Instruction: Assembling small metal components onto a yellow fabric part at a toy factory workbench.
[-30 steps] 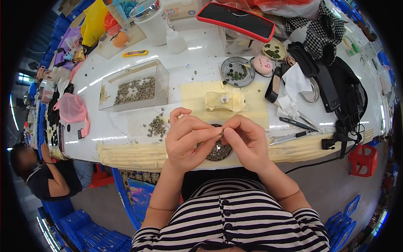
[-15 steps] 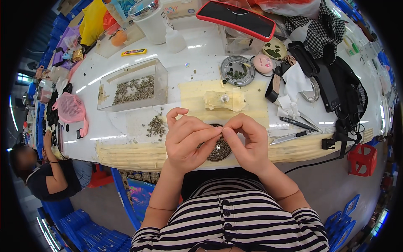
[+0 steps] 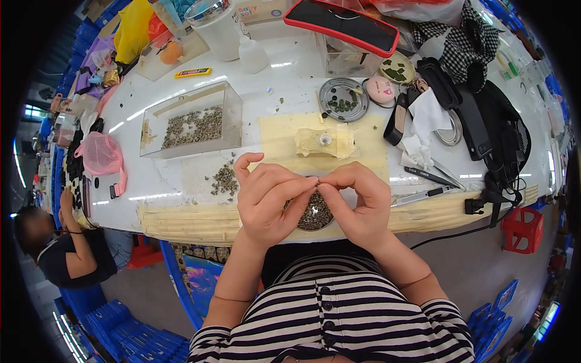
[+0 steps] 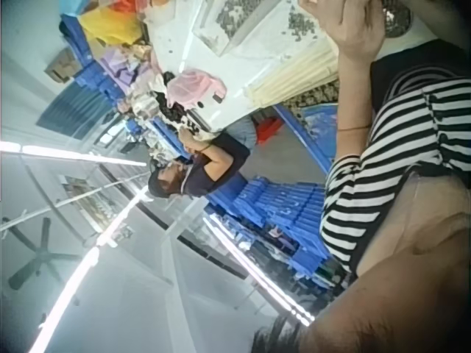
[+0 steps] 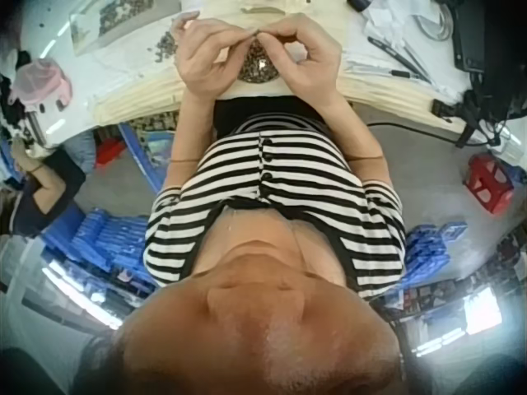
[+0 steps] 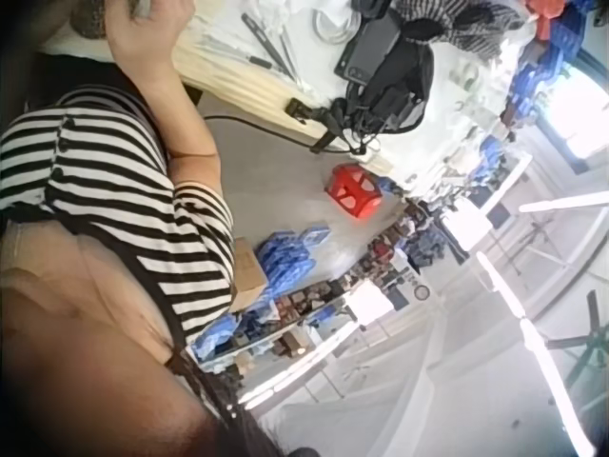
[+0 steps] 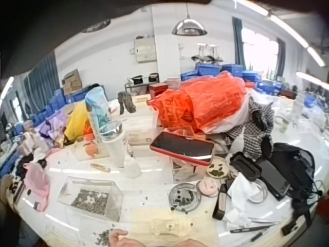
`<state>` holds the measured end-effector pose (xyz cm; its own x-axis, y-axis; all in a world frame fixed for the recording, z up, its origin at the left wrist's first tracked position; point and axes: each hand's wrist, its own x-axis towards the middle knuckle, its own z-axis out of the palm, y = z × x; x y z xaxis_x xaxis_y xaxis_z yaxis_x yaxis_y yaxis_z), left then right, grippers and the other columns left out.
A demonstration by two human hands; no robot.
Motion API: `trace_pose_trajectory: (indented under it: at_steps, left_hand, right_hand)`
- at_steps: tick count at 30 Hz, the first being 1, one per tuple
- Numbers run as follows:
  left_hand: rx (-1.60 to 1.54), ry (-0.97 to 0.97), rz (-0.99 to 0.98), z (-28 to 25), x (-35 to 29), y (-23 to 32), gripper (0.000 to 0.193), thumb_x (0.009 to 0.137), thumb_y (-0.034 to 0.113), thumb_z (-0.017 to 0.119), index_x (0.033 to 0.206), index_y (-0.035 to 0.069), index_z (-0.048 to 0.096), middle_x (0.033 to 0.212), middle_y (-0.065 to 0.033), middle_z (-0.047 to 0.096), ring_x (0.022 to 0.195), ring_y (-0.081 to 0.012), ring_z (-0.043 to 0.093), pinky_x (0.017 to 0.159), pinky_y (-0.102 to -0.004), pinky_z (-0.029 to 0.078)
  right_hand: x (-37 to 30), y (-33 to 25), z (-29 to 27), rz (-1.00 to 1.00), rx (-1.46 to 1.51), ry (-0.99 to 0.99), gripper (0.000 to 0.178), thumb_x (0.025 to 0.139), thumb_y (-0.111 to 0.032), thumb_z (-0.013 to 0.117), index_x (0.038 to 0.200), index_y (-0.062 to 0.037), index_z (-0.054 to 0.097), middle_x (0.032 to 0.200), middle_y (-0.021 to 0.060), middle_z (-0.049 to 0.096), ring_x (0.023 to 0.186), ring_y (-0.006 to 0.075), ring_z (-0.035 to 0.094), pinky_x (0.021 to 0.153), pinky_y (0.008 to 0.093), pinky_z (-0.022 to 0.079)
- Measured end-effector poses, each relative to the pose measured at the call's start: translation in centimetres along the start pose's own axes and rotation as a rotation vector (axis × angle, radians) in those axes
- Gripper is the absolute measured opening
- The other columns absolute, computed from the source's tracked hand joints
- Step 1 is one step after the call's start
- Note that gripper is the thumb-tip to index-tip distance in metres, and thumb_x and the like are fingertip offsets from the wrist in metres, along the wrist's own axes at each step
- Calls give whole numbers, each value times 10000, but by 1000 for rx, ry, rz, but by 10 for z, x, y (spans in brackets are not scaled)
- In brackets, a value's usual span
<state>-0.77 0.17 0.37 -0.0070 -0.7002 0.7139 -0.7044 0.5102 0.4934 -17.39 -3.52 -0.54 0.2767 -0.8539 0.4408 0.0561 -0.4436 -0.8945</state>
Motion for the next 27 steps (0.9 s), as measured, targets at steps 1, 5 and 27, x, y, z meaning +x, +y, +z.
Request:
trace_pose_trajectory:
  at_steps: [1, 5, 27]
  left_hand:
    - [26, 4, 12, 1, 0, 0, 222, 699, 47, 811, 890, 139, 744, 772, 48, 663, 689, -133, 598, 965, -401, 339]
    - [133, 22, 41, 3, -2, 3, 210, 701, 52, 806, 883, 133, 738, 778, 47, 661, 683, -138, 597, 966, -406, 337]
    - [47, 7, -15, 0, -1, 3, 174, 725, 52, 796, 859, 142, 732, 764, 48, 659, 704, -134, 595, 989, -400, 310]
  right_hand:
    - [0, 0, 0, -29, -30, 10, 99, 803, 37, 732, 897, 21, 701, 814, 86, 665, 660, 141, 607, 604, 256, 485]
    - [2, -2, 1, -91, -94, 26, 94, 802, 40, 733, 887, 20, 698, 814, 82, 664, 666, 135, 605, 611, 255, 490]
    - [1, -1, 1, -72, -62, -4, 75, 828, 30, 709, 900, 27, 686, 805, 81, 667, 675, 127, 604, 621, 250, 486]
